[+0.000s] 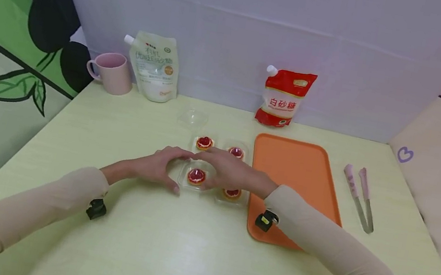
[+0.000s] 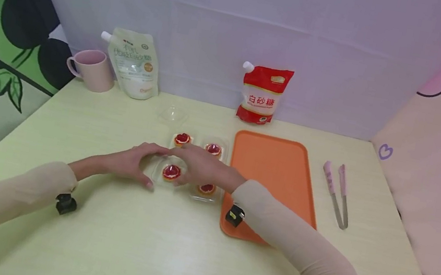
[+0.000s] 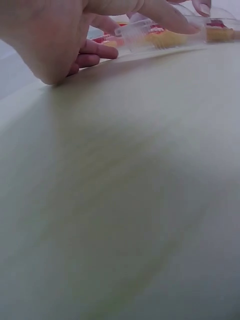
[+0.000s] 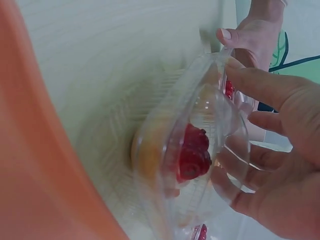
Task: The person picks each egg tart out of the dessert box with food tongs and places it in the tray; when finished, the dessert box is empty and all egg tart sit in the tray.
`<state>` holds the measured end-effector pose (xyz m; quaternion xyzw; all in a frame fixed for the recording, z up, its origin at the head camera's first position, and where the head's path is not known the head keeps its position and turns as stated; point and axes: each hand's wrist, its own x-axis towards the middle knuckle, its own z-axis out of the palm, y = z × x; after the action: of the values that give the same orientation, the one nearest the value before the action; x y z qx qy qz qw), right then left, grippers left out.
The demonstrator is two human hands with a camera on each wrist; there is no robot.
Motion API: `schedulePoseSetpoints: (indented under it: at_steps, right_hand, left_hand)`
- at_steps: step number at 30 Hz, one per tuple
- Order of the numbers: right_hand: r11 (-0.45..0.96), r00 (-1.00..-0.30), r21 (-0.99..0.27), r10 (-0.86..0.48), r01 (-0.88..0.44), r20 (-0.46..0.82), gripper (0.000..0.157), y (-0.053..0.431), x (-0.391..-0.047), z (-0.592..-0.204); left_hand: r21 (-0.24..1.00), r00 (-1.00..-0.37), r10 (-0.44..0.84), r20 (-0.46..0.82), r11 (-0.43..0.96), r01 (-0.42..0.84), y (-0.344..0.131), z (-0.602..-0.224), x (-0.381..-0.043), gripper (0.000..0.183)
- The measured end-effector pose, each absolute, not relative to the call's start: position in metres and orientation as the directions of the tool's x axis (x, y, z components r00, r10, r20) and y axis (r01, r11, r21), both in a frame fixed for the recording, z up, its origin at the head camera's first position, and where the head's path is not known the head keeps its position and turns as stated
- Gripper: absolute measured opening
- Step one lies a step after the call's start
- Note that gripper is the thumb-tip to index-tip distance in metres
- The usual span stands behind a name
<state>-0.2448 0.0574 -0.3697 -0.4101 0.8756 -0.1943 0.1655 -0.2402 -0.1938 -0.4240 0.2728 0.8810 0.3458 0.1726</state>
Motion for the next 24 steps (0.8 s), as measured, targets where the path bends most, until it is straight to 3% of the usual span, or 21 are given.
schedulePoseSetpoints:
  at_steps: [15, 24]
  right_hand:
    - [0.586, -0.585, -0.429, -0.797, -0.688, -0.151, 0.069, 0.055, -0.243, -0.369]
    - [0.588, -0.592, -0.417, -0.794, -0.693, -0.137, 0.065, 0.053, -0.244, -0.370]
  left_hand:
    - [0.627, -0.815, 0.580, -0.005, 0.637, 0.449, -0.181, -0.431, -0.232, 0.088]
    - [0.671, -0.835, 0.550, -0.032, 0.631, 0.389, -0.180, -0.430, -0.233, 0.087]
